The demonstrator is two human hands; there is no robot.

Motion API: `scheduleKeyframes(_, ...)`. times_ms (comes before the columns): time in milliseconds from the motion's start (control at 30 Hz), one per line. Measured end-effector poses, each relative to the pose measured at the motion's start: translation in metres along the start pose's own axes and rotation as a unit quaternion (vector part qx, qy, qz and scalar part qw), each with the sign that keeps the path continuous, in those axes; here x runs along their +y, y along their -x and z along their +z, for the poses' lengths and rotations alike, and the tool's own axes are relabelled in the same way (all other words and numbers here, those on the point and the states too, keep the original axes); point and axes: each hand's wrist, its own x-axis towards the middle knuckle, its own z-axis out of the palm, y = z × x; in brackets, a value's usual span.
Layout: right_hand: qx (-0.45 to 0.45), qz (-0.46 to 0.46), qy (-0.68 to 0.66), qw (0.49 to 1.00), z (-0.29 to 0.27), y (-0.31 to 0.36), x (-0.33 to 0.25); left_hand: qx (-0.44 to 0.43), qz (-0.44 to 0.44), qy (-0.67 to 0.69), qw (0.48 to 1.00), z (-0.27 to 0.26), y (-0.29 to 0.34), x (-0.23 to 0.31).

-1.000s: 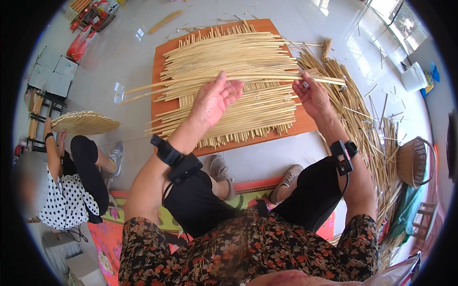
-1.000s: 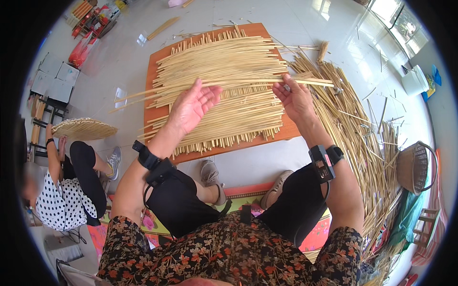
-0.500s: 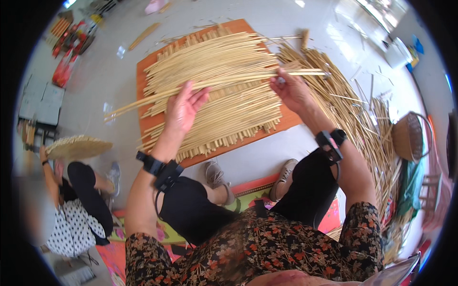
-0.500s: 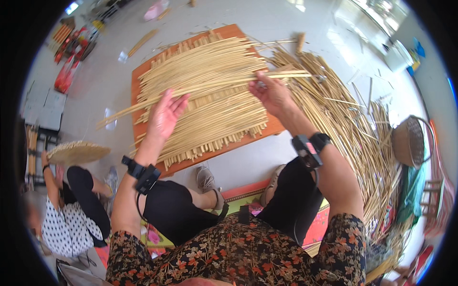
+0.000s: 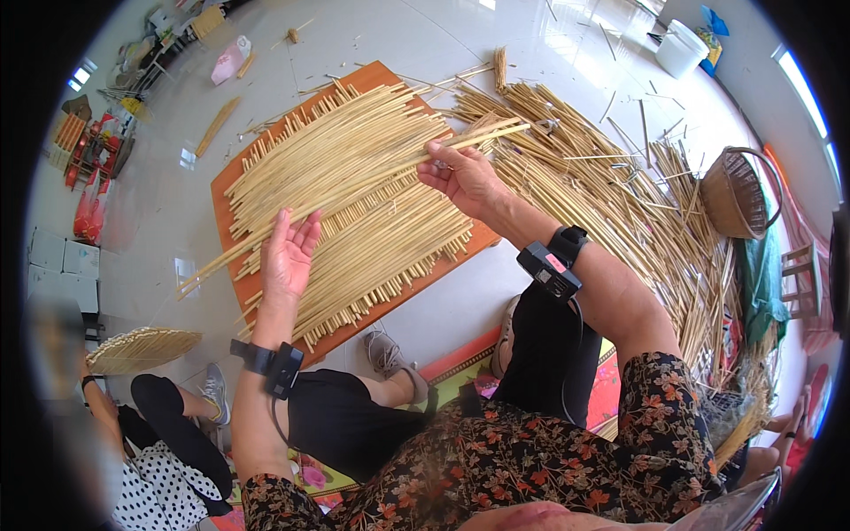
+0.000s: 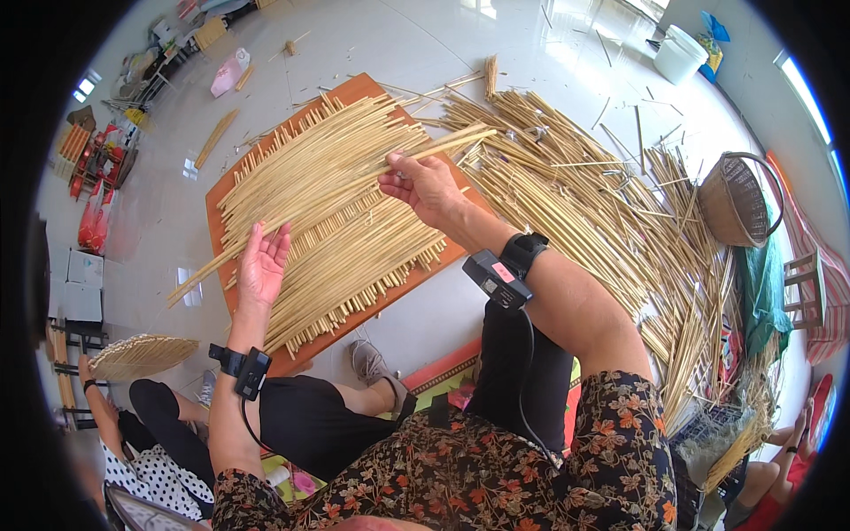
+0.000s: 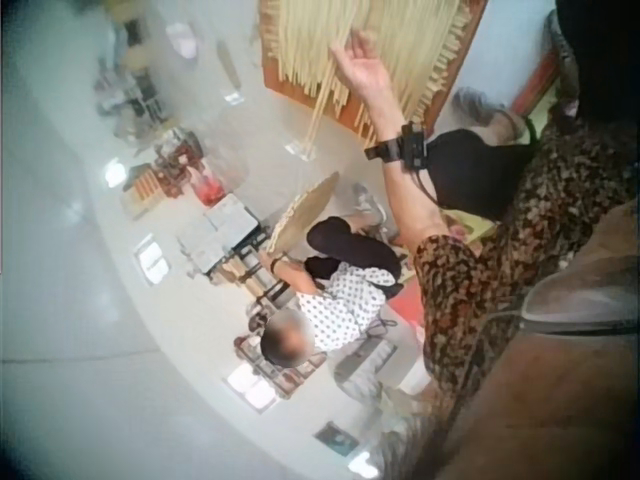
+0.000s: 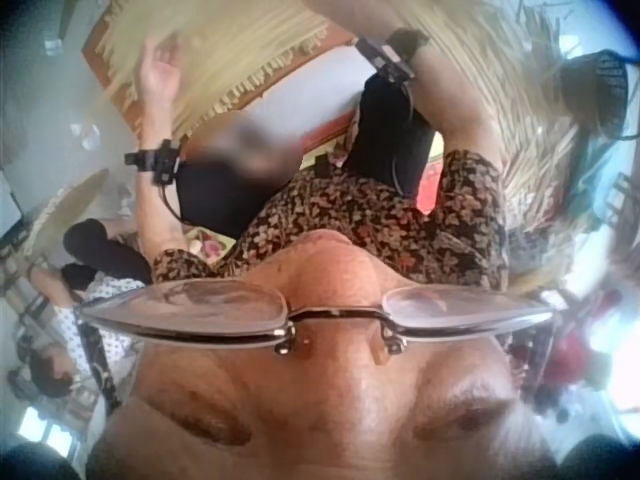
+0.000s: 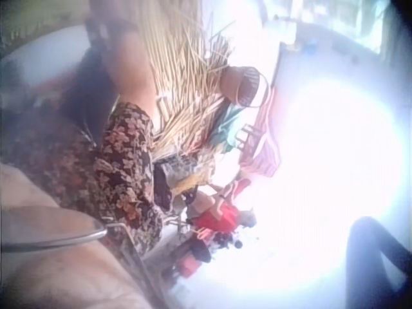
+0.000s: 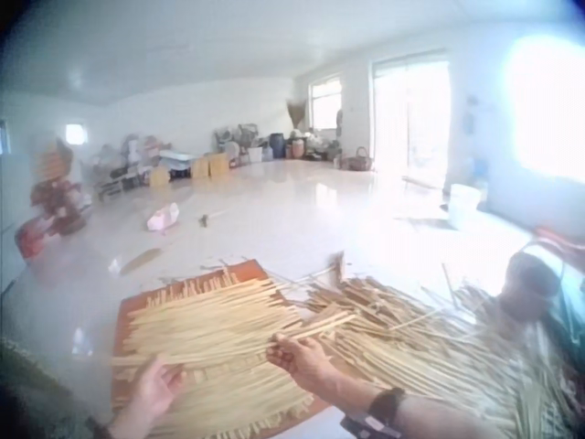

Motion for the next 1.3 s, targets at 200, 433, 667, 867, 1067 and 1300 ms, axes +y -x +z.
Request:
scheduleKeyframes(200,-0.004,0.001,0.004,1.000,0.001,0.004,-0.004,-0.007,0.003,0.002,1.000,-0.003,-0.003,-0.003)
scheduleKeyframes(433,-0.003,0.006,-0.034,0.999,-0.007,-0.001,-0.001,-0.029,0.024,-0.006,0.999,-0.002,-0.003,-0.006)
scheduleKeyframes(667,0.066,0.011,-0.018,0.998,-0.012,-0.003,-0.003,-0.042,0.029,-0.032,0.998,0.013,0.006,-0.010)
scheduleKeyframes(867,0.058,-0.003,0.007,0.998,-0.013,-0.006,-0.006,-0.039,0.014,-0.011,0.999,0.011,0.006,-0.008)
scheduleKeyframes(1067,0.077,-0.010,0.030,0.997,-0.013,-0.007,-0.007,-0.035,0.009,-0.004,0.999,0.011,0.007,-0.007)
scheduleKeyframes(1300,0.098,-0.014,0.056,0.993,-0.011,-0.003,-0.012,-0.017,0.013,-0.008,1.000,0.012,0.006,-0.005)
